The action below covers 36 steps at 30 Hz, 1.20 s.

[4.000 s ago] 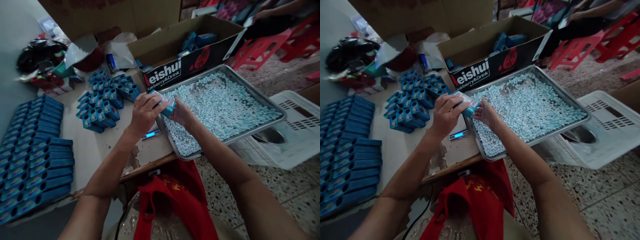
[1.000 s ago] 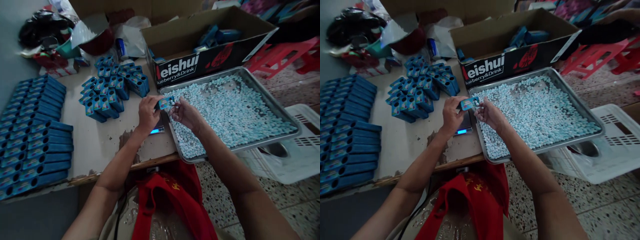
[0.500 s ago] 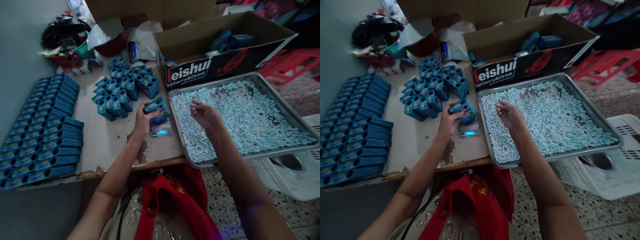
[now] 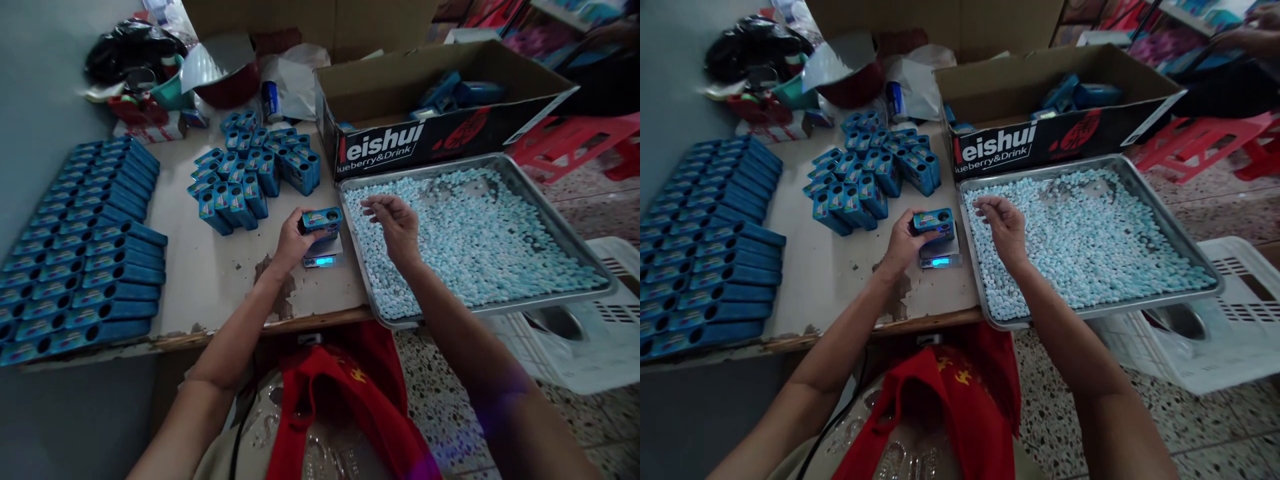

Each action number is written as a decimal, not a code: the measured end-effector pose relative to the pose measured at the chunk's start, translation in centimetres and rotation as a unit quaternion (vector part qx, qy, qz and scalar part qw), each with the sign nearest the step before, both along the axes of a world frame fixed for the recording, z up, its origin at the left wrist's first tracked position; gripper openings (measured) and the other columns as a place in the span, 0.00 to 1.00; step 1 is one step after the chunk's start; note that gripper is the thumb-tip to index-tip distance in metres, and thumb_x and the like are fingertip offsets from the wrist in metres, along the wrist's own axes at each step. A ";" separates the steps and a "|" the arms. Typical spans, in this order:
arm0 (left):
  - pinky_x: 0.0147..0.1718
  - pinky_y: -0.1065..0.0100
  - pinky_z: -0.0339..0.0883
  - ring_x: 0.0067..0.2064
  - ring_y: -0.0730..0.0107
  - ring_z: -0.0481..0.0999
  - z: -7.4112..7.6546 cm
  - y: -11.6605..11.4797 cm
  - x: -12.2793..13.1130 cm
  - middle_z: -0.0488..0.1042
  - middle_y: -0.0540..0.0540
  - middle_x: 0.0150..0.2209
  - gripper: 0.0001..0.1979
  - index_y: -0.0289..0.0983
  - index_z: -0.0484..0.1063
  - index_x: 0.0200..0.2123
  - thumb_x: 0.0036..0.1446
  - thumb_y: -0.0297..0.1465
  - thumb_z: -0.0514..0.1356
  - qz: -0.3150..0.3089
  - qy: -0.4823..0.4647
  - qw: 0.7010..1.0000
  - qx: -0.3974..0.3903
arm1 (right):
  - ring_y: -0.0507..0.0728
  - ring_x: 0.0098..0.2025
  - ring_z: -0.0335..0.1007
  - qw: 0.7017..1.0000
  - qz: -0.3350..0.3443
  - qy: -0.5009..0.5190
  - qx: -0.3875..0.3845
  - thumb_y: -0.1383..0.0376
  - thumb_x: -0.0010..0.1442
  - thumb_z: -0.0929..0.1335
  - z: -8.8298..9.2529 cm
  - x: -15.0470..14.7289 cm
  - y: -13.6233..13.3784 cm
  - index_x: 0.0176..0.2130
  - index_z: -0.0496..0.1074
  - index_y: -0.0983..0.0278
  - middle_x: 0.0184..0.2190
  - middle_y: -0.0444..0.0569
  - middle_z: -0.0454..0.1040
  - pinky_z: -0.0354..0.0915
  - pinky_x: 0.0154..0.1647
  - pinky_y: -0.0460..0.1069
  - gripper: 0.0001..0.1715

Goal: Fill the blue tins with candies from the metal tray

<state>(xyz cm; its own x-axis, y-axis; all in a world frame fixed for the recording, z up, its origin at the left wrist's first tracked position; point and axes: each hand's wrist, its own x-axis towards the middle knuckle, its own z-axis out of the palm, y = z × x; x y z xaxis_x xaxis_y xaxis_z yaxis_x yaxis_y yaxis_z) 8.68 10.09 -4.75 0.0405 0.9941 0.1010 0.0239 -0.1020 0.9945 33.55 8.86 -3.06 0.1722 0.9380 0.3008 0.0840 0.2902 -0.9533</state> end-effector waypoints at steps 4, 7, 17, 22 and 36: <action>0.59 0.56 0.81 0.52 0.54 0.87 -0.1 0.4 -0.9 0.87 0.45 0.51 0.34 0.42 0.82 0.56 0.45 0.30 0.86 -0.038 0.005 0.999 0.013 | 0.63 0.50 0.88 0.998 0.016 -0.064 0.020 0.44 0.75 0.74 0.1 -0.9 -0.2 0.50 0.82 0.55 0.48 0.52 0.90 0.82 0.56 0.60 0.20; 0.65 0.52 0.79 0.58 0.52 0.88 0.6 -0.1 -2.6 0.87 0.42 0.56 0.38 0.43 0.81 0.60 0.46 0.32 0.87 -0.043 0.022 0.999 0.023 | 0.65 0.54 0.88 0.983 0.030 -0.173 0.050 0.47 0.79 0.71 1.4 -2.2 -0.6 0.53 0.84 0.55 0.51 0.53 0.90 0.81 0.61 0.62 0.18; 0.58 0.53 0.84 0.54 0.54 0.89 1.9 -1.0 -8.0 0.87 0.44 0.48 0.27 0.42 0.83 0.54 0.51 0.34 0.83 0.013 0.054 0.998 0.023 | 0.62 0.41 0.82 0.927 -0.061 -0.360 0.091 0.51 0.85 0.67 3.6 -2.6 0.5 0.44 0.77 0.55 0.37 0.49 0.83 0.75 0.50 0.57 0.18; 0.57 0.54 0.85 0.53 0.54 0.88 2.2 -1.0 -8.2 0.87 0.44 0.45 0.23 0.41 0.84 0.49 0.51 0.34 0.83 -0.012 0.049 0.999 0.015 | 0.58 0.33 0.70 0.932 -0.009 -0.362 -0.007 0.57 0.80 0.75 5.4 -1.9 1.4 0.36 0.74 0.57 0.28 0.43 0.71 0.66 0.40 0.54 0.18; 0.56 0.52 0.85 0.50 0.54 0.86 1.4 -1.7 -9.8 0.85 0.43 0.44 0.21 0.40 0.85 0.49 0.53 0.32 0.82 -0.007 0.037 0.999 -0.013 | 0.58 0.37 0.81 0.971 0.112 -0.156 -0.143 0.62 0.68 0.80 7.2 -0.4 2.2 0.43 0.82 0.59 0.34 0.48 0.82 0.80 0.43 0.57 0.06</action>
<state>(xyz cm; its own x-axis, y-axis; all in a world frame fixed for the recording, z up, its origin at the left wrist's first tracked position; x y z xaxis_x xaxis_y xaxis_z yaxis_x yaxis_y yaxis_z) -1.08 8.35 -3.35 0.0619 0.9955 0.0720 0.0971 -0.0778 0.9922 33.15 11.02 4.09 -0.1029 0.9943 0.0267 0.3468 0.0610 -0.9359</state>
